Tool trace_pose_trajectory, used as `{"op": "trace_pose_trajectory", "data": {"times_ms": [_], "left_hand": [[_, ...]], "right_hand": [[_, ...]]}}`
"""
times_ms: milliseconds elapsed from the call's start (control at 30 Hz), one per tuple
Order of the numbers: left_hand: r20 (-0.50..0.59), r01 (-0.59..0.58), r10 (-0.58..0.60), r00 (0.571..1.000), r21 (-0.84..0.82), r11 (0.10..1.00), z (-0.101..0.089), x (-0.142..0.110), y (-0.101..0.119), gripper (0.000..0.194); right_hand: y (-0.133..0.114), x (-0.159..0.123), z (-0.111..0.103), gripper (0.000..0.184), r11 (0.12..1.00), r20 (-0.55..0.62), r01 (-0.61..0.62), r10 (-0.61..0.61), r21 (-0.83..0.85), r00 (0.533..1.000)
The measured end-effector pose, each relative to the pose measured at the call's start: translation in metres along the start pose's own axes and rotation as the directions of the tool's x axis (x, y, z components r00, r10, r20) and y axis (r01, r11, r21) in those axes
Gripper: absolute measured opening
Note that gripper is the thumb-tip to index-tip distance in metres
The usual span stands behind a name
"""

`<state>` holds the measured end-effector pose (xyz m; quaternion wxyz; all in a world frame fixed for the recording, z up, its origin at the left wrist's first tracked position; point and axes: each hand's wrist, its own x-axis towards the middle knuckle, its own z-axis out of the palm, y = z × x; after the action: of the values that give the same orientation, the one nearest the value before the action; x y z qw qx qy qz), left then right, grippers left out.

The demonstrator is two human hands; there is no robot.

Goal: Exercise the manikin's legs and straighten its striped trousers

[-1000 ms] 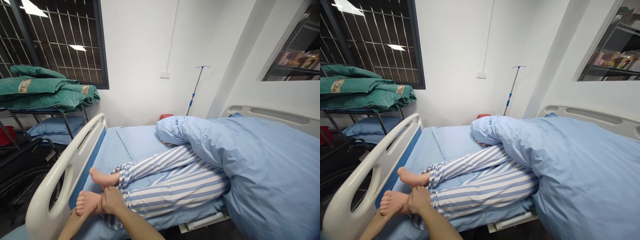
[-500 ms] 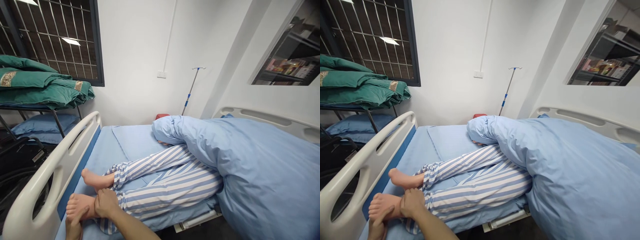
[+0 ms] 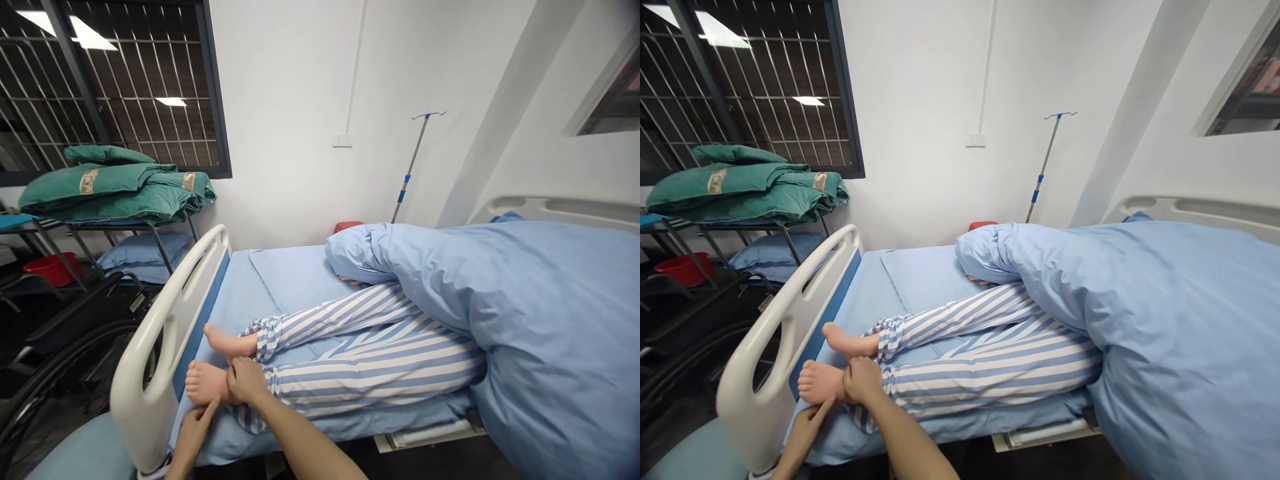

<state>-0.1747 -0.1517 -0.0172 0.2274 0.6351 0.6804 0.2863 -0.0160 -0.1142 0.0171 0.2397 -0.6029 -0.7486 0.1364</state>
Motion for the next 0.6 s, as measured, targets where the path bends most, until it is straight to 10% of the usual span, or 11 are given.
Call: {"op": "trace_pose_trajectory", "data": {"times_ms": [233, 600], "left_hand": [[0.089, 0.064, -0.039, 0.995, -0.297, 0.953, 0.016, -0.046, 0.027, 0.051], [0.045, 0.030, -0.033, 0.998, 0.059, 0.998, 0.060, -0.038, 0.124, 0.066]], "right_hand": [[0.010, 0.006, -0.019, 0.021, 0.981, 0.042, -0.047, 0.040, 0.189, 0.998], [0.106, -0.038, -0.118, 0.016, 0.996, -0.054, -0.086, 0.088, 0.036, 0.995]]}}
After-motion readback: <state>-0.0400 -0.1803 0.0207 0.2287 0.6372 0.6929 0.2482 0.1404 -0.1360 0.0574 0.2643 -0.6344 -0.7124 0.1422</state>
